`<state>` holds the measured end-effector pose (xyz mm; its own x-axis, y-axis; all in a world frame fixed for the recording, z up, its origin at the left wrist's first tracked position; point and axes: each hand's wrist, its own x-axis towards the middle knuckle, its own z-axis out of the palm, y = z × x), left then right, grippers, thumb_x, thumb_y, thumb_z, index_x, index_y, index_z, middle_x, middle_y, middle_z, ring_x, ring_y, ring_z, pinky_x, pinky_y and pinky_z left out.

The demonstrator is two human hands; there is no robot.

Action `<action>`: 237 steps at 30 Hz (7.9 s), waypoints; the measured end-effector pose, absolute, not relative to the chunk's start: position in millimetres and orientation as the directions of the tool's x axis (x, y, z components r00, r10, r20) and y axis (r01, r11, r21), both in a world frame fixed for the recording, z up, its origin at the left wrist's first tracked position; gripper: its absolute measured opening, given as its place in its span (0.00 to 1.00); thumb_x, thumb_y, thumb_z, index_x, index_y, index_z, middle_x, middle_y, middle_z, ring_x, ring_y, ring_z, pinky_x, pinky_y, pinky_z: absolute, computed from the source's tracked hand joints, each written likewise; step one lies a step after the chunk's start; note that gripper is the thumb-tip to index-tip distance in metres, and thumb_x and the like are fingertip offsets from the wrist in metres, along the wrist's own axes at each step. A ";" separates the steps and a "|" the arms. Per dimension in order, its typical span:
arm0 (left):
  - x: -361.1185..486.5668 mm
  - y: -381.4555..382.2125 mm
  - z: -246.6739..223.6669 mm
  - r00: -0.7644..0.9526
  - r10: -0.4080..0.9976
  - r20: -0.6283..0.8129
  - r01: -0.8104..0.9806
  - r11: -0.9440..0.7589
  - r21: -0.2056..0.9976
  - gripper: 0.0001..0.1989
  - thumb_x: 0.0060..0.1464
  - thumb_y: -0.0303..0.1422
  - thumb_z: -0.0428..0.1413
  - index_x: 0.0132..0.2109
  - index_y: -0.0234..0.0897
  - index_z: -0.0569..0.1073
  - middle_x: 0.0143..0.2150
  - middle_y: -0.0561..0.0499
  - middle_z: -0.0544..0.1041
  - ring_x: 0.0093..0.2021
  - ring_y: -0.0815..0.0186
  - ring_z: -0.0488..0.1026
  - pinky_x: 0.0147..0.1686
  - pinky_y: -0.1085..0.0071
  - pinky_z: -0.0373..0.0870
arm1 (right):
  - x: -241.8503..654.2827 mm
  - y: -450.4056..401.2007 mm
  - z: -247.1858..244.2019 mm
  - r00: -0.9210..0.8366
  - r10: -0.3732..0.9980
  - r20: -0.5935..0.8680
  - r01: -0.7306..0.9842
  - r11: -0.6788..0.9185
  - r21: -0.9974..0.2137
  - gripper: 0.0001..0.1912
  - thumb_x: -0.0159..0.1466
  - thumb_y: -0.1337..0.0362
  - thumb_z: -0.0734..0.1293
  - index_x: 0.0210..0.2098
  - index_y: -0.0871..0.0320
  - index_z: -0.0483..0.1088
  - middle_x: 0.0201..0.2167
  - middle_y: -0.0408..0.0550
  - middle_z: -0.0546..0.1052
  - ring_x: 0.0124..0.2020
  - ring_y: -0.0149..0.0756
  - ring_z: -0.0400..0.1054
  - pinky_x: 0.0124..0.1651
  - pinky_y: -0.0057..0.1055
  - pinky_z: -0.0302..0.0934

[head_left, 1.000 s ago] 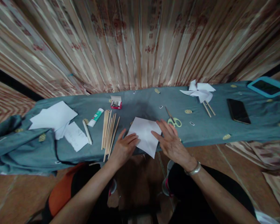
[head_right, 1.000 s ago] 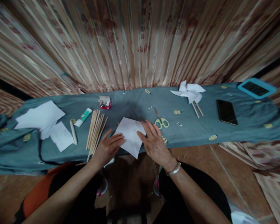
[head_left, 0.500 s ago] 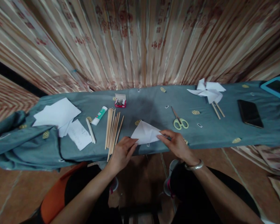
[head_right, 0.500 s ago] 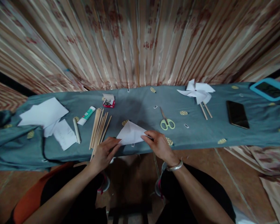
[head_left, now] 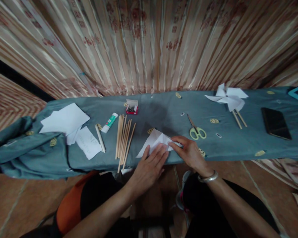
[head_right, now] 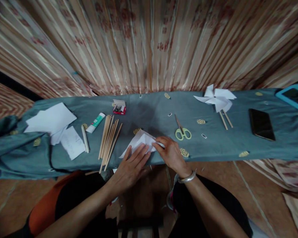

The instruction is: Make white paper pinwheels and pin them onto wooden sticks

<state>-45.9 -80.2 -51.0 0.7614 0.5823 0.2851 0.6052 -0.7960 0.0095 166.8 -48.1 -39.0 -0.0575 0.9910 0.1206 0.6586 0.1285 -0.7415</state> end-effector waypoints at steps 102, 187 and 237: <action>-47.8 -65.9 -54.5 0.680 0.722 0.130 0.729 -0.684 -0.016 0.38 0.56 0.42 0.59 0.68 0.36 0.56 0.70 0.38 0.58 0.70 0.44 0.51 0.65 0.43 0.52 | 150.3 -84.2 -48.8 -0.444 0.824 0.352 0.849 0.512 -0.130 0.18 0.63 0.77 0.60 0.48 0.59 0.73 0.49 0.56 0.77 0.49 0.45 0.69 0.54 0.41 0.68; -40.8 -52.3 2.2 0.276 0.827 -0.490 -0.164 0.543 0.824 0.10 0.44 0.33 0.68 0.31 0.29 0.79 0.31 0.41 0.83 0.27 0.64 0.80 0.24 0.77 0.72 | 206.4 -39.5 21.0 -0.237 0.962 0.134 0.052 0.151 -0.987 0.10 0.51 0.55 0.74 0.30 0.55 0.79 0.58 0.50 0.73 0.63 0.45 0.61 0.59 0.37 0.58; -23.3 21.2 47.5 -0.175 0.977 -0.122 -0.662 -0.025 0.749 0.19 0.35 0.23 0.66 0.40 0.38 0.77 0.37 0.51 0.82 0.48 0.59 0.78 0.52 0.65 0.70 | 116.4 -80.7 -13.9 -0.273 0.951 -0.146 -0.139 -0.189 -0.972 0.31 0.55 0.45 0.72 0.50 0.58 0.74 0.31 0.45 0.76 0.30 0.30 0.67 0.34 0.27 0.61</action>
